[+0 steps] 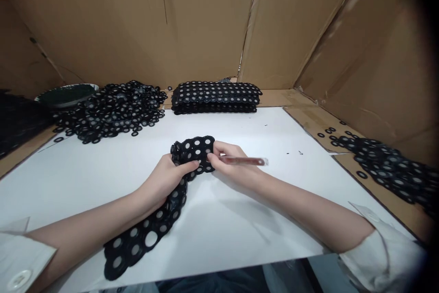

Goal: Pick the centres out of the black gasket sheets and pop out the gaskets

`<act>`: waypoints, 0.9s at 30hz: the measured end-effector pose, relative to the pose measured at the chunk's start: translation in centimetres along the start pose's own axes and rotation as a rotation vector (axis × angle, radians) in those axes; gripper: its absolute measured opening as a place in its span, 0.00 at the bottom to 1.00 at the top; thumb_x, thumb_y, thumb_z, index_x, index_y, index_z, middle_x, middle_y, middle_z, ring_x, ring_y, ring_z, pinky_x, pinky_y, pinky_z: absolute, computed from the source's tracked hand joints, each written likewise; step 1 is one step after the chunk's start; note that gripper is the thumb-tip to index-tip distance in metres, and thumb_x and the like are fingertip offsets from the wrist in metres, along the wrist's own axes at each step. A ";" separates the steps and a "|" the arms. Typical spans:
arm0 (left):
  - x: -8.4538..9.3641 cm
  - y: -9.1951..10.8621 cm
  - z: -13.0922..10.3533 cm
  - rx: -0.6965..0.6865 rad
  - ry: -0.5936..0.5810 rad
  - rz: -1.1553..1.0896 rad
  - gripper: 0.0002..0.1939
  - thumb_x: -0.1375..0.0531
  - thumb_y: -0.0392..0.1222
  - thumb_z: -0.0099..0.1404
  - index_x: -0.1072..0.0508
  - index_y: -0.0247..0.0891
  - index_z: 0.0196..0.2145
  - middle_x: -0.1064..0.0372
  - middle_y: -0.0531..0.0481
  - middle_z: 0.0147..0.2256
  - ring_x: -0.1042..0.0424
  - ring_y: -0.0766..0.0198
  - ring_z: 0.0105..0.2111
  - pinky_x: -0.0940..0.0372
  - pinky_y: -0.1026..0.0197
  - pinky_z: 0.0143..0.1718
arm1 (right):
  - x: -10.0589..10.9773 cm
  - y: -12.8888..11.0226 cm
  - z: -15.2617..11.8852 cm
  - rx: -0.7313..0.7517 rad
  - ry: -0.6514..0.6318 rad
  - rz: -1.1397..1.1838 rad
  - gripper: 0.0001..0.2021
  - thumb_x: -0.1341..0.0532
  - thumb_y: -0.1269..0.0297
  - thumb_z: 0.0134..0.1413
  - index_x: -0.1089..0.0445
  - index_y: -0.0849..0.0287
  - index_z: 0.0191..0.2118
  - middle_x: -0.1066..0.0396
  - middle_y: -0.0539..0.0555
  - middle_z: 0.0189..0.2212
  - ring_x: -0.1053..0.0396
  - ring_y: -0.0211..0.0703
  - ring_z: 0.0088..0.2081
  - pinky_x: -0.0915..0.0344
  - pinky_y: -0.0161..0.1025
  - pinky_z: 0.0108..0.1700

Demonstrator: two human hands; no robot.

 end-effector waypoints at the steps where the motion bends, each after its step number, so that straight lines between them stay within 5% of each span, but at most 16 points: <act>1: -0.1 0.0 -0.1 -0.004 -0.007 0.012 0.16 0.40 0.47 0.52 0.28 0.38 0.38 0.26 0.48 0.38 0.29 0.55 0.39 0.35 0.57 0.39 | -0.1 -0.3 -0.1 0.033 0.014 -0.065 0.11 0.50 0.65 0.52 0.51 0.58 0.21 0.48 0.46 0.19 0.50 0.32 0.21 0.54 0.33 0.23; 9: -0.5 -0.2 -0.2 0.071 -0.093 -0.013 0.15 0.41 0.46 0.53 0.29 0.39 0.38 0.27 0.47 0.39 0.29 0.55 0.40 0.35 0.56 0.41 | -0.6 -1.5 -0.3 0.198 0.105 -0.263 0.10 0.53 0.67 0.55 0.53 0.57 0.23 0.47 0.48 0.23 0.51 0.32 0.22 0.51 0.34 0.26; 15: 0.0 0.0 0.0 0.058 -0.086 -0.018 0.19 0.38 0.44 0.51 0.30 0.41 0.42 0.29 0.47 0.43 0.30 0.55 0.43 0.37 0.55 0.45 | 1.4 2.0 1.1 -0.102 0.074 0.167 0.13 0.48 0.60 0.52 0.48 0.58 0.21 0.43 0.47 0.20 0.38 0.36 0.26 0.44 0.34 0.29; 19: 0.1 -0.1 -0.1 0.040 -0.083 -0.033 0.19 0.39 0.44 0.52 0.30 0.41 0.43 0.30 0.47 0.45 0.31 0.56 0.44 0.37 0.56 0.46 | 1.3 2.8 1.6 -0.159 -0.014 0.464 0.15 0.45 0.60 0.49 0.48 0.59 0.19 0.41 0.48 0.21 0.34 0.38 0.33 0.41 0.36 0.36; 27: 0.0 -0.2 0.1 0.015 -0.071 -0.055 0.19 0.39 0.46 0.52 0.29 0.39 0.43 0.29 0.47 0.44 0.30 0.55 0.43 0.37 0.56 0.45 | -0.3 1.5 0.7 -0.113 -0.098 0.287 0.13 0.47 0.62 0.50 0.49 0.58 0.20 0.44 0.46 0.19 0.36 0.38 0.30 0.46 0.33 0.29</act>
Point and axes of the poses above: each hand's wrist, its own z-axis towards the middle knuckle, its own x-axis out of the back of the hand, y = z × x, the point moved 8 cm from there along z, towards the middle knuckle
